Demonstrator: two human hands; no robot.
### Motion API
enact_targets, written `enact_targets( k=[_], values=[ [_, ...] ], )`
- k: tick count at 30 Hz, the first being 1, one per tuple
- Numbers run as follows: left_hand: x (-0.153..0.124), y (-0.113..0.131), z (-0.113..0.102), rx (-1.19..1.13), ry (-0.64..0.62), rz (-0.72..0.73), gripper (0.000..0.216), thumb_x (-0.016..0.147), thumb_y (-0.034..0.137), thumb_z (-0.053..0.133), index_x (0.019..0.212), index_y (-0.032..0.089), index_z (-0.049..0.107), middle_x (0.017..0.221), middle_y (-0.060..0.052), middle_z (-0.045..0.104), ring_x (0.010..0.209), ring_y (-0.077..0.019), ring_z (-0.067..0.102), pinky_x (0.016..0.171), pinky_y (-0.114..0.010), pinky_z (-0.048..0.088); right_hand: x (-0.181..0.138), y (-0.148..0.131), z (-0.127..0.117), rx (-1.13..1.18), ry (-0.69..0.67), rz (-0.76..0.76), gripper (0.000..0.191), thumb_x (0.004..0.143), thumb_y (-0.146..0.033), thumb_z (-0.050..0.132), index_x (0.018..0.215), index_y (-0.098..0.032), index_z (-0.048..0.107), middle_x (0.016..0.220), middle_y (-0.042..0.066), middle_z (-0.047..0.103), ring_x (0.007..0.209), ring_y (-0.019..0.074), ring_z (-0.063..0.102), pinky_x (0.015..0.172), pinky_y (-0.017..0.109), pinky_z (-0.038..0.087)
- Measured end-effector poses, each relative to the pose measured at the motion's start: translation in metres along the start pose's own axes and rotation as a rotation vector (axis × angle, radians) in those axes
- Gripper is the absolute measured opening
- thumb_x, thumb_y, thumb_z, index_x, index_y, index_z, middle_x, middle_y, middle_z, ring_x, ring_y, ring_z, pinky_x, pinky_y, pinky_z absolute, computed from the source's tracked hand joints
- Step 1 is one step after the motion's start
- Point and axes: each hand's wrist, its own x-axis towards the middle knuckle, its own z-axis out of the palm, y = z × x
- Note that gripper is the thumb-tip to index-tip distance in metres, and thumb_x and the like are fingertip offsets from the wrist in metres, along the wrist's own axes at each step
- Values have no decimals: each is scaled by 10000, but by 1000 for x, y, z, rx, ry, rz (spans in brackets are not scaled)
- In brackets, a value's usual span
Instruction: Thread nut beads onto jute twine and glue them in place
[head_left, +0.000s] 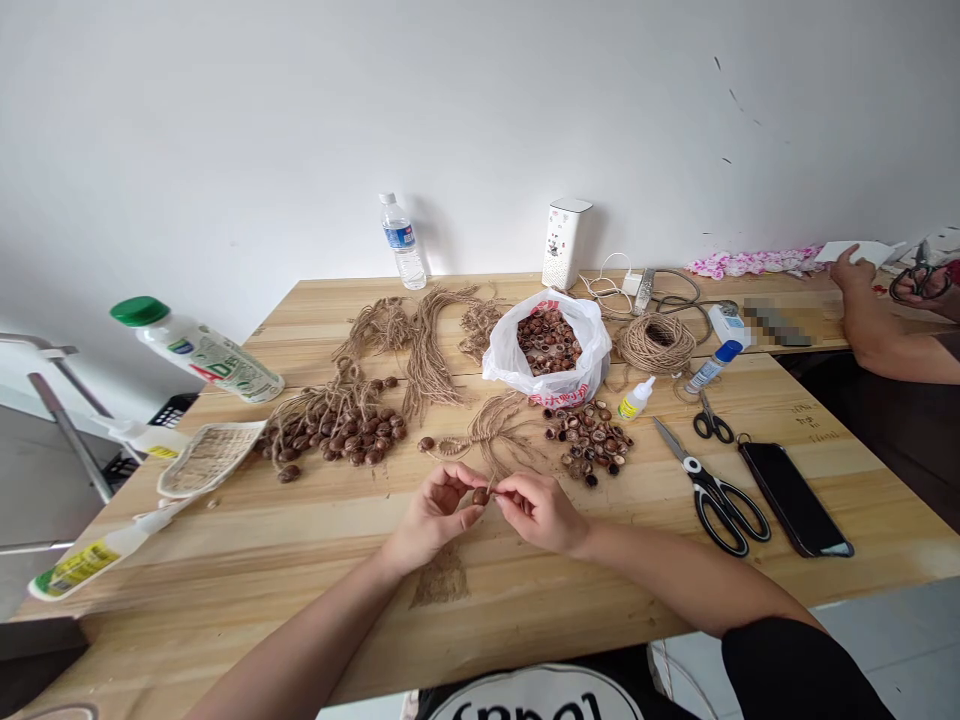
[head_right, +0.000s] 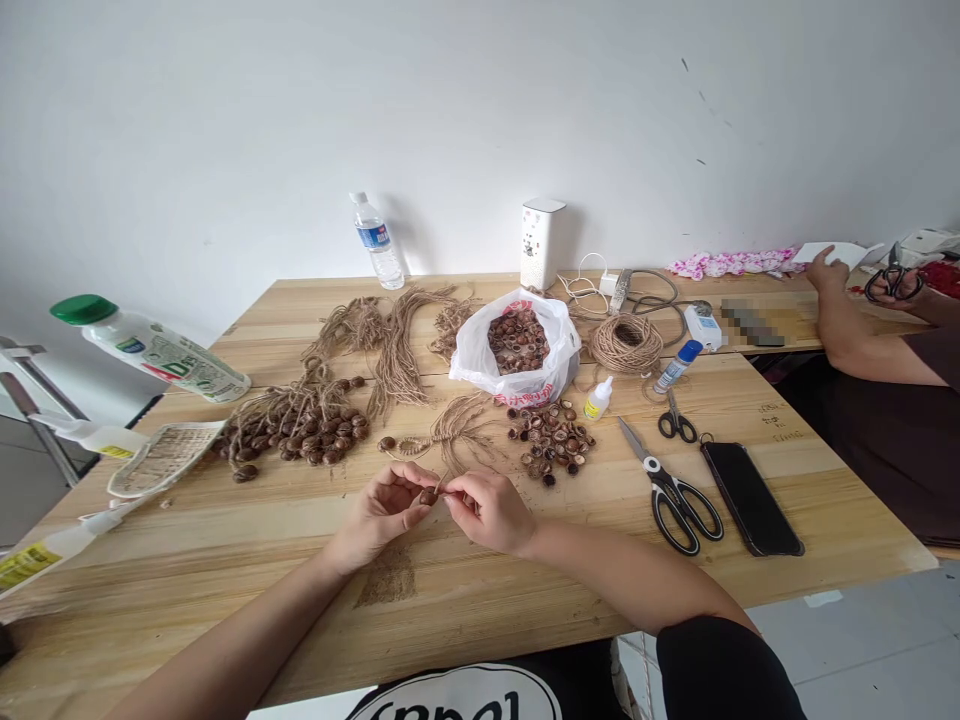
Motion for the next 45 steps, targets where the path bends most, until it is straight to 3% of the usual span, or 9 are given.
enact_targets(
  k=[13,19,26,45],
  values=[
    [-1,-1,0,-8,12,54,338,707,66,682,846,215,412,909,-14,611,785,-123,546,761,-303,424,0,-1,0,-1,-16,-10,120,846,-203,495,834,-149,601,647,13,568,511,93,458,499,209,382],
    [0,2,3,9,57,56,347,697,93,693,772,212,376,872,0,607,748,-119,547,746,-302,425,1,0,0,-50,-115,-46,108,845,-198,512,828,-159,611,653,19,602,565,114,517,550,220,416],
    [1,3,3,40,127,22,367,661,140,726,750,209,376,815,9,583,725,-123,546,718,-290,425,-1,4,3,-148,-203,-73,90,822,-198,554,831,-159,634,685,32,642,604,135,566,594,237,446],
    [3,-2,-1,73,225,-87,395,638,172,717,709,213,331,672,41,541,622,-99,487,594,-230,367,1,3,1,-211,-249,-110,85,818,-176,554,821,-166,638,728,37,661,643,148,591,621,245,452]
  ],
)
